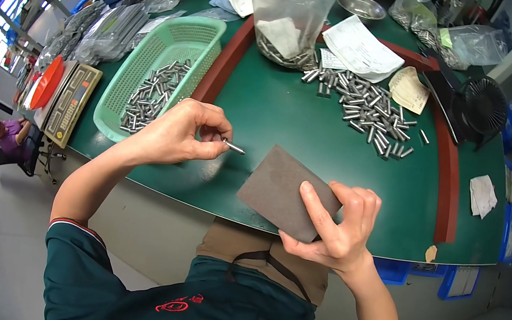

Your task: Manually sanding small cylindrical metal parts using a sanding block at a workshop bench.

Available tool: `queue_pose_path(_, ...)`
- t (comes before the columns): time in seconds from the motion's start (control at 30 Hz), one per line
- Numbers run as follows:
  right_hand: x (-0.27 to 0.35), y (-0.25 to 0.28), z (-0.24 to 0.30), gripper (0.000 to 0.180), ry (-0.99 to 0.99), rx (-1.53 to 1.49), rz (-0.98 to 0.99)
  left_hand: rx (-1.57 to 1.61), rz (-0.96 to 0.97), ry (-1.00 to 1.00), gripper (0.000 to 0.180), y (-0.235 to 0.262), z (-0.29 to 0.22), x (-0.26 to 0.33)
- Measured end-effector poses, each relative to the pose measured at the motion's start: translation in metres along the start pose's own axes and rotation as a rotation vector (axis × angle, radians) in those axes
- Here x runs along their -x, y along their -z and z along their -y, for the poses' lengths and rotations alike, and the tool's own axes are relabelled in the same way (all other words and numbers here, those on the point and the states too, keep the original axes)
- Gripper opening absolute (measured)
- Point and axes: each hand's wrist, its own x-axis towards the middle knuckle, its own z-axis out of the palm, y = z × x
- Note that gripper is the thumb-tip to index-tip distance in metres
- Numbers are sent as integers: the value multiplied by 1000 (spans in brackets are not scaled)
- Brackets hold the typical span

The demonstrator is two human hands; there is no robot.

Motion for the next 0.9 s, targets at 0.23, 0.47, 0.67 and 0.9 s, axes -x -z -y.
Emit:
queue_pose_path(0.23,10,9,1,65,25,-7,28,38,90,-11,15,-21,-13,-17)
queue_pose_path(0.47,6,19,-5,68,0,-112,74,138,163,-7,18,-30,-19,-24)
queue_pose_path(0.67,6,20,-6,65,2,-127,92,199,194,32,18,-33,-15,-30)
queue_pose_path(0.9,8,17,-7,70,-8,-157,113,276,175,50,14,-40,-10,-27)
